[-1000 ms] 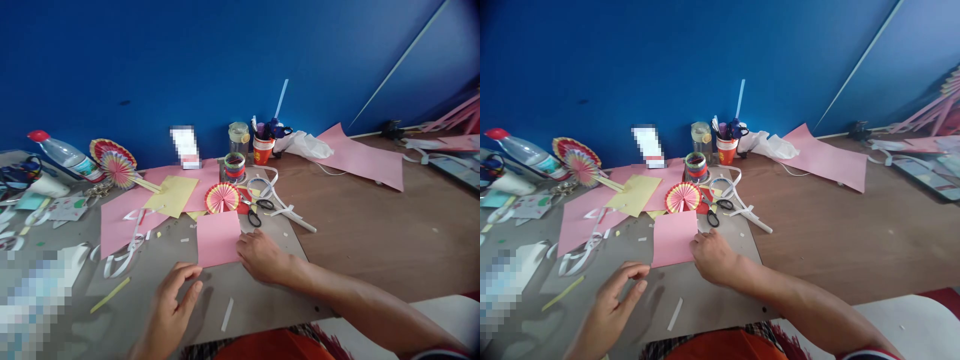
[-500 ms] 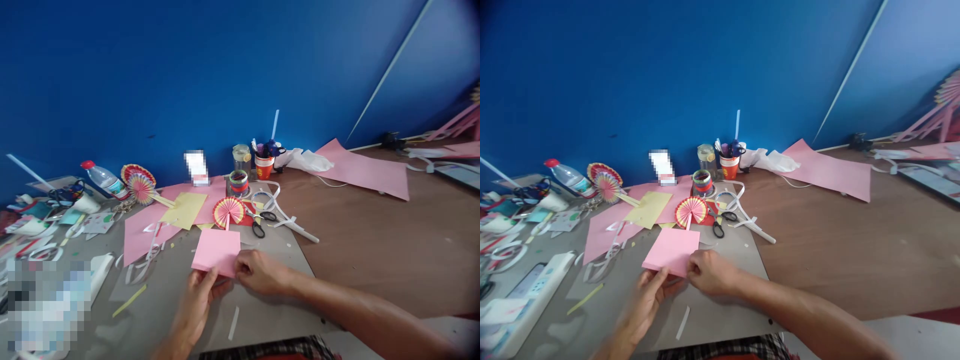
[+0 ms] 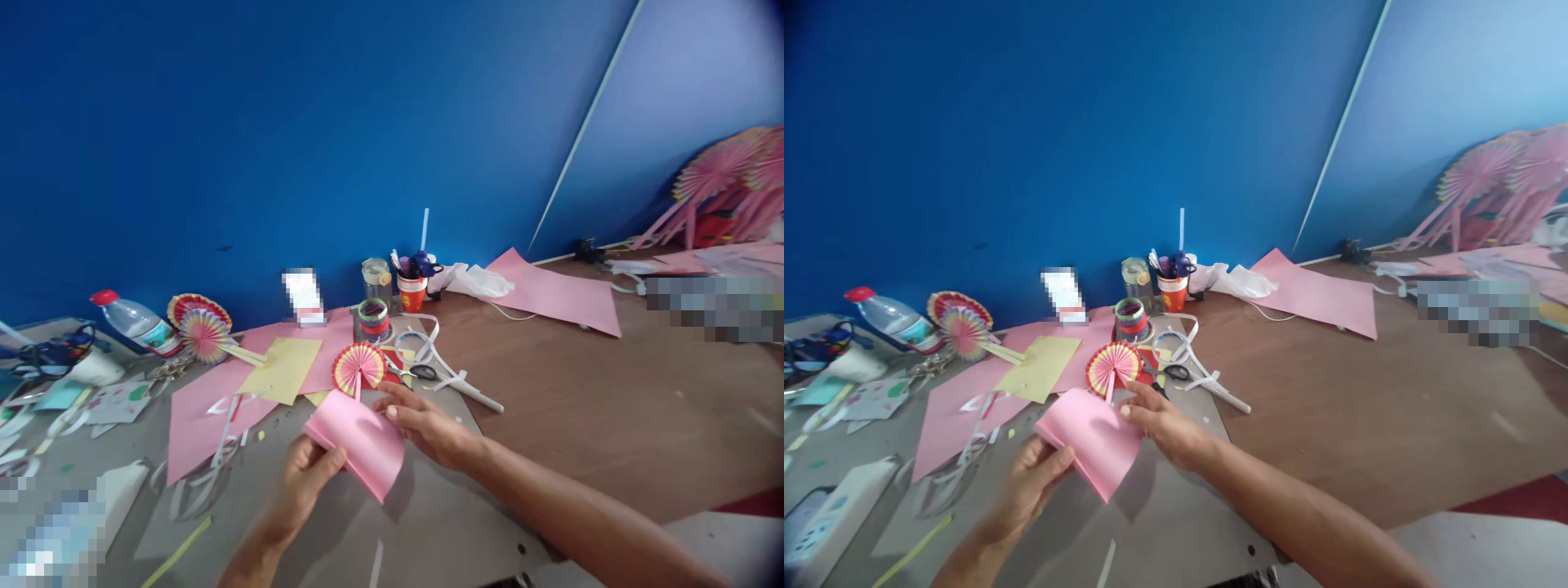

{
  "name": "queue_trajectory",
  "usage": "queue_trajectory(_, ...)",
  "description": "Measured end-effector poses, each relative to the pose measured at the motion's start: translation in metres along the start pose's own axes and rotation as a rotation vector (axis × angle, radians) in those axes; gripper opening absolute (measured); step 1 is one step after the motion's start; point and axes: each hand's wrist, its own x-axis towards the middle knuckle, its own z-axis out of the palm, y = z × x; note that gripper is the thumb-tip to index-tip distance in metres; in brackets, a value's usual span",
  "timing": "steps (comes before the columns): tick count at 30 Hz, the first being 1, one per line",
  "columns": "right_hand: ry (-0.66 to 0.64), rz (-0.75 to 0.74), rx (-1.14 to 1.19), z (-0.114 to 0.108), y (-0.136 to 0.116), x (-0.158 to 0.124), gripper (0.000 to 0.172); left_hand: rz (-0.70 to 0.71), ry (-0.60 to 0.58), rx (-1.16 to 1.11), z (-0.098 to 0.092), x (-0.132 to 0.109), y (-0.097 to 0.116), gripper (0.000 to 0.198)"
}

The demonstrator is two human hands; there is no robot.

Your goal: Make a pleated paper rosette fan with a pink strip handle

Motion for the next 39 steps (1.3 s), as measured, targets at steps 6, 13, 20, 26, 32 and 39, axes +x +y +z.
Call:
queue_trajectory(6, -0.057, -0.018, 0.183, -0.009, -0.003, 0.011, 0.052, -0.112, -0.078, -0.003, 0.011, 0.029, 0.004, 0.039)
queue_trajectory(13, 0.225, -0.162, -0.172, -0.012, 0.012, 0.024, 0.045, -0.013, 0.109, 0.098, 0.002, 0.050, -0.024, 0.029)
queue_trajectory(20, 0.397, -0.489, -0.939, -0.033, -0.008, 0.020, 0.020, 0.108, 0.334, 0.301, -0.022, 0.048, -0.012, 0.033)
queue_trajectory(26, 0.382, -0.143, -1.633, -0.042, -0.032, 0.024, 0.021, 0.121, 0.389, 0.263, -0.034, 0.053, -0.012, 0.034)
queue_trajectory(32, 0.317, 0.038, -1.908, -0.027, -0.029, 0.029, 0.025, 0.135, 0.397, 0.090, -0.039, 0.061, -0.021, 0.037)
queue_trajectory(39, 0.320, 0.064, -1.983, -0.023, -0.029, 0.029, 0.028, 0.091, 0.397, -0.045, -0.044, 0.063, -0.026, 0.037)
